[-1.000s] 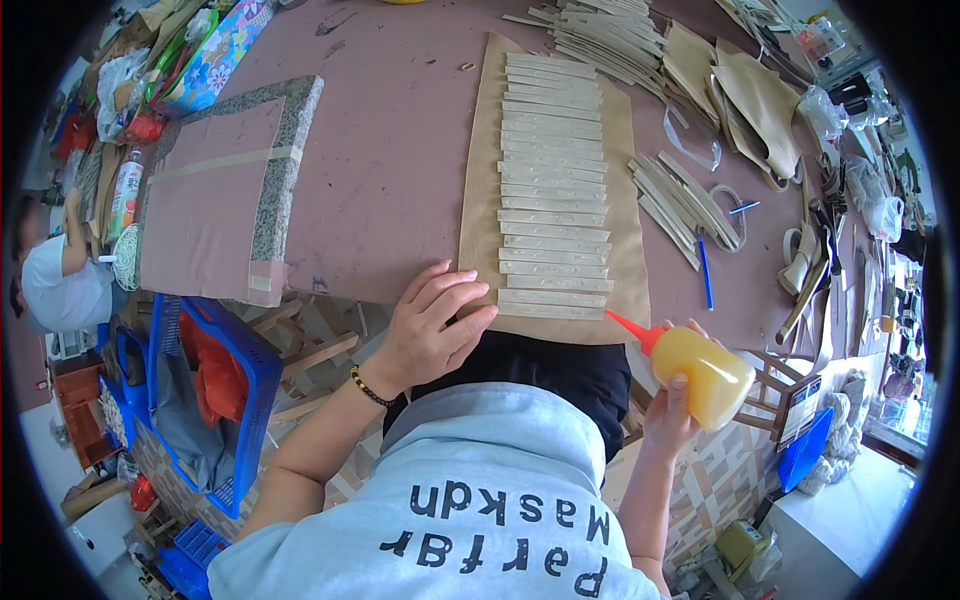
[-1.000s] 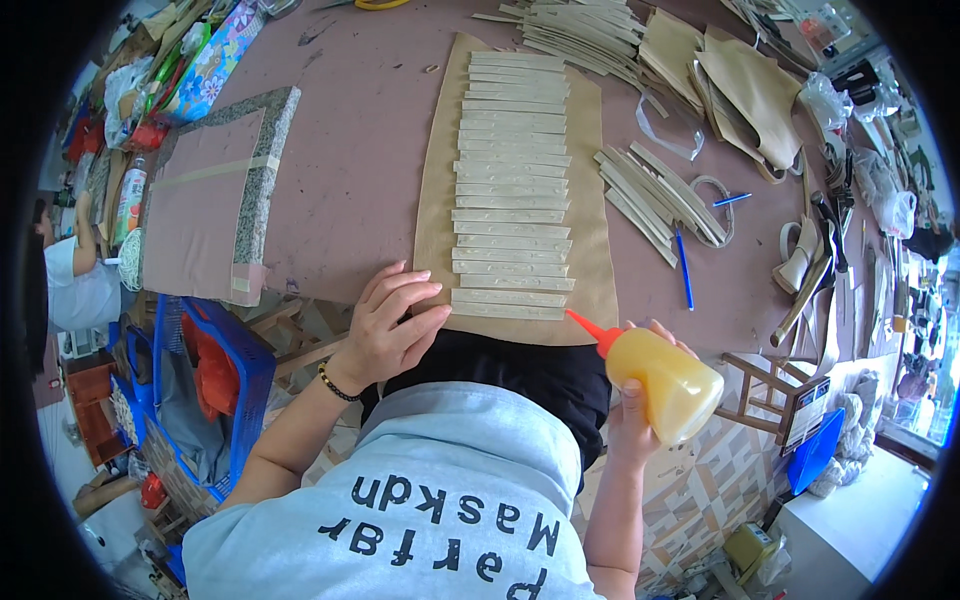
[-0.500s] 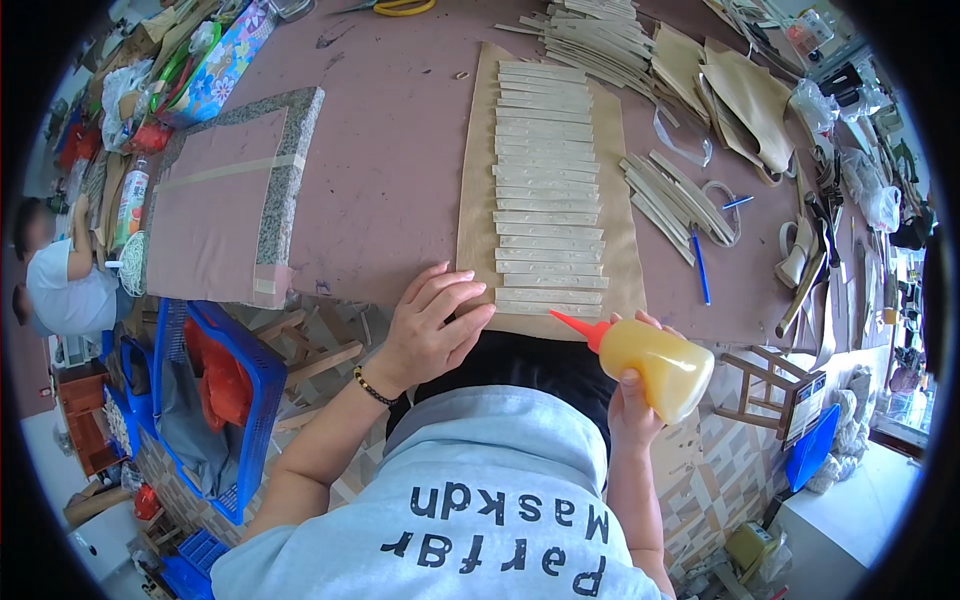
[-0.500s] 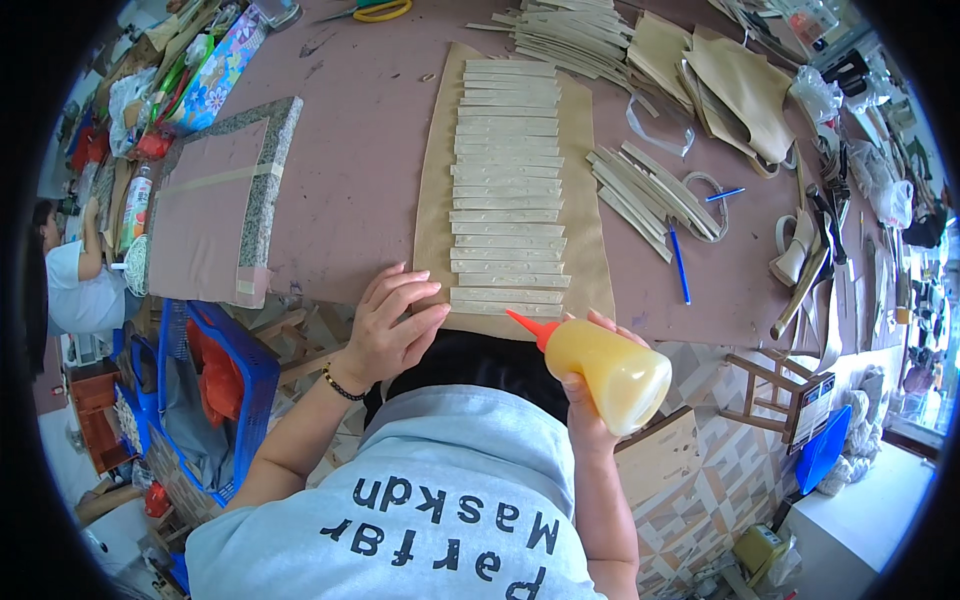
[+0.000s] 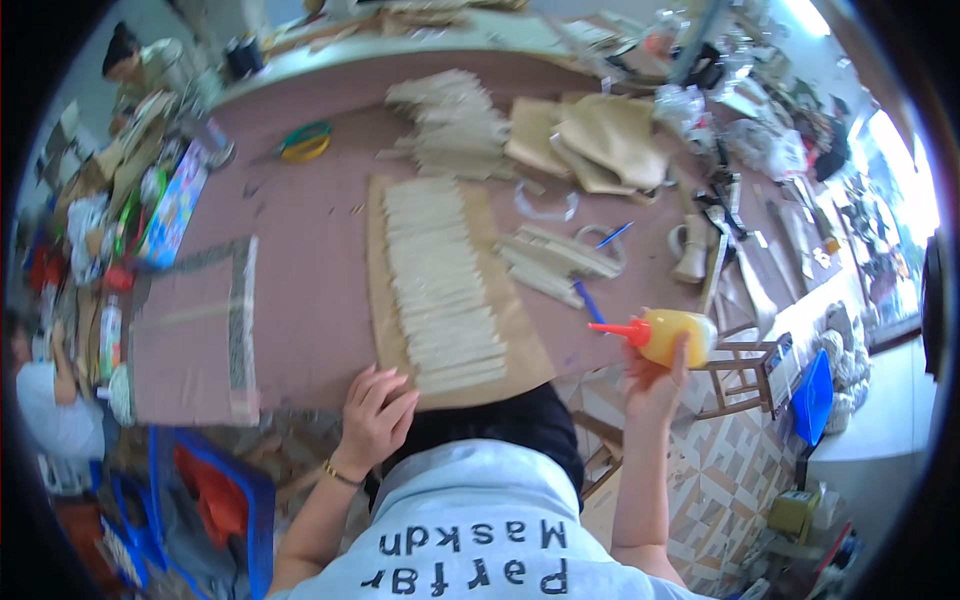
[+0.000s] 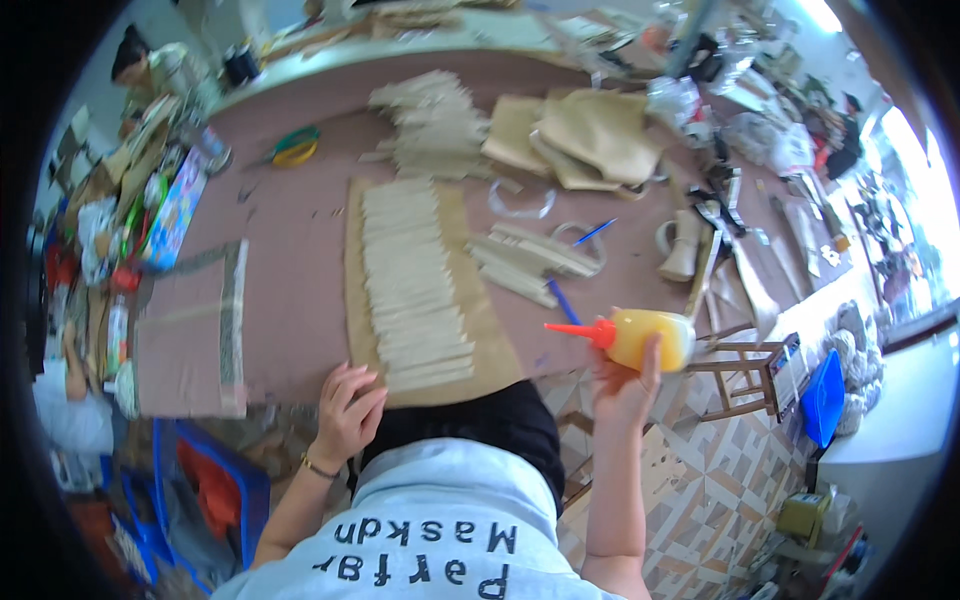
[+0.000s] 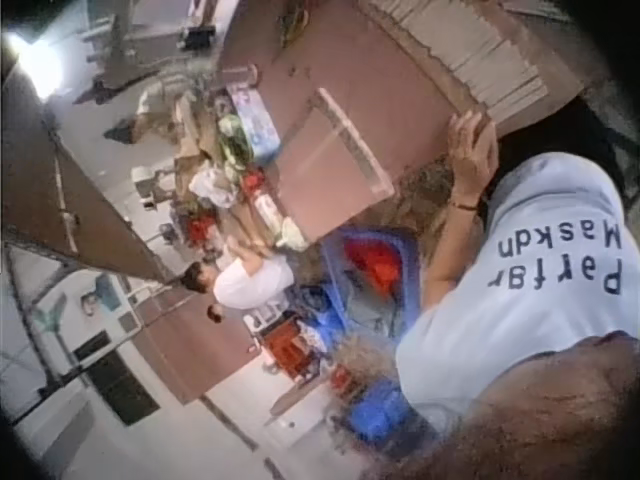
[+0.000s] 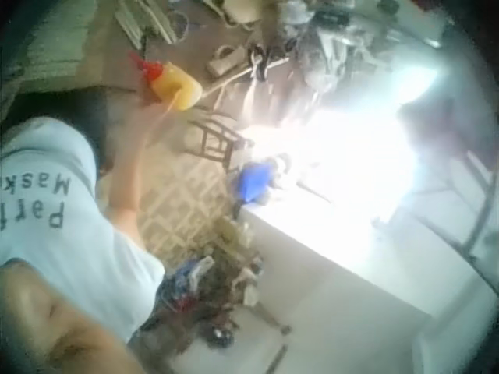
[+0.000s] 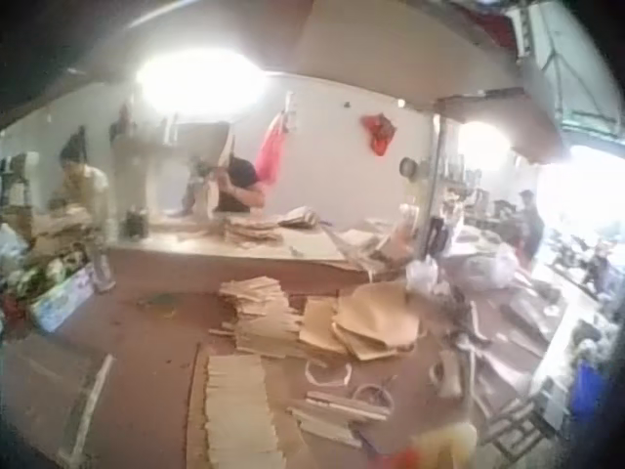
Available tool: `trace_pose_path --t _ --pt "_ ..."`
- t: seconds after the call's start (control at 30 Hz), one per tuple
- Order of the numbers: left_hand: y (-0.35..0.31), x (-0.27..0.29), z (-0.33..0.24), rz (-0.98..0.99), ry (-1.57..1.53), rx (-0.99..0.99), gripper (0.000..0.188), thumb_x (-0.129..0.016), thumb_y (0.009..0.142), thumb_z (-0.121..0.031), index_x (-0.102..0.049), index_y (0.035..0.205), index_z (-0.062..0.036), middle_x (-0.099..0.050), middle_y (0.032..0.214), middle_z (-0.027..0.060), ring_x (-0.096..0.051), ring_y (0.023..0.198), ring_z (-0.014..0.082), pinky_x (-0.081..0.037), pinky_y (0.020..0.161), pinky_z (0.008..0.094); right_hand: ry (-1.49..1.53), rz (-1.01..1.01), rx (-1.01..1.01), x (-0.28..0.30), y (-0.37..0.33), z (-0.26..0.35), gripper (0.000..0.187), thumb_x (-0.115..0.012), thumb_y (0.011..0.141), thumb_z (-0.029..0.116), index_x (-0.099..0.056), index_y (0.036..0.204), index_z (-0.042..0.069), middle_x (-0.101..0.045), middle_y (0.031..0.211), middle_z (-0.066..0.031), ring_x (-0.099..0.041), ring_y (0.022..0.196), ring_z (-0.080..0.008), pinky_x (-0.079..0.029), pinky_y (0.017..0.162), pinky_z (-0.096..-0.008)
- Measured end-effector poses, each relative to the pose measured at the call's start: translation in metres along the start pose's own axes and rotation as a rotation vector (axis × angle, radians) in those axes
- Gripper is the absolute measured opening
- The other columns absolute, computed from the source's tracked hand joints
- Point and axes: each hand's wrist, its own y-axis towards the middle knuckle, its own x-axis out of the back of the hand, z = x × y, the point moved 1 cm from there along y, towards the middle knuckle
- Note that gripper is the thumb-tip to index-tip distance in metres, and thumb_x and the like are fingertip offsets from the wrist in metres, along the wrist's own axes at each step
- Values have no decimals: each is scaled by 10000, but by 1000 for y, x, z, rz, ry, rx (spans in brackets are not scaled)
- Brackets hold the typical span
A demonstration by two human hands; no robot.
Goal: The person applies glue from a yellow squeeze bottle onto a series of parallel wooden strips arranged on a cardboard sheet. The person holds the bottle with the right hand and guides the nozzle along the strips while the left hand stabilizes the work area. The process is repetitive and covers the length of the strips.
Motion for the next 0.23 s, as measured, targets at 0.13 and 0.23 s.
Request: trace_pose_path --t 0.13,0.23 --pt "-17 9 3 -27 72 57 76 -700 776 -60 -691 850 -48 -632 1014 133 -600 1018 331 -450 990 529 334 8 -108 -28 57 -37 450 -696 893 366 -529 1176 58 -644 1059 -112 -669 973 -266 -595 861 -405" --pt "-14 2 -1 -63 31 -17 125 -680 774 -69 -663 895 -40 -607 988 142 -596 964 377 -445 948 557 667 -4 -115 -22 108 -40 526 -670 892 437 -534 1185 22 -644 1074 -150 -672 960 -295 -602 848 -399"
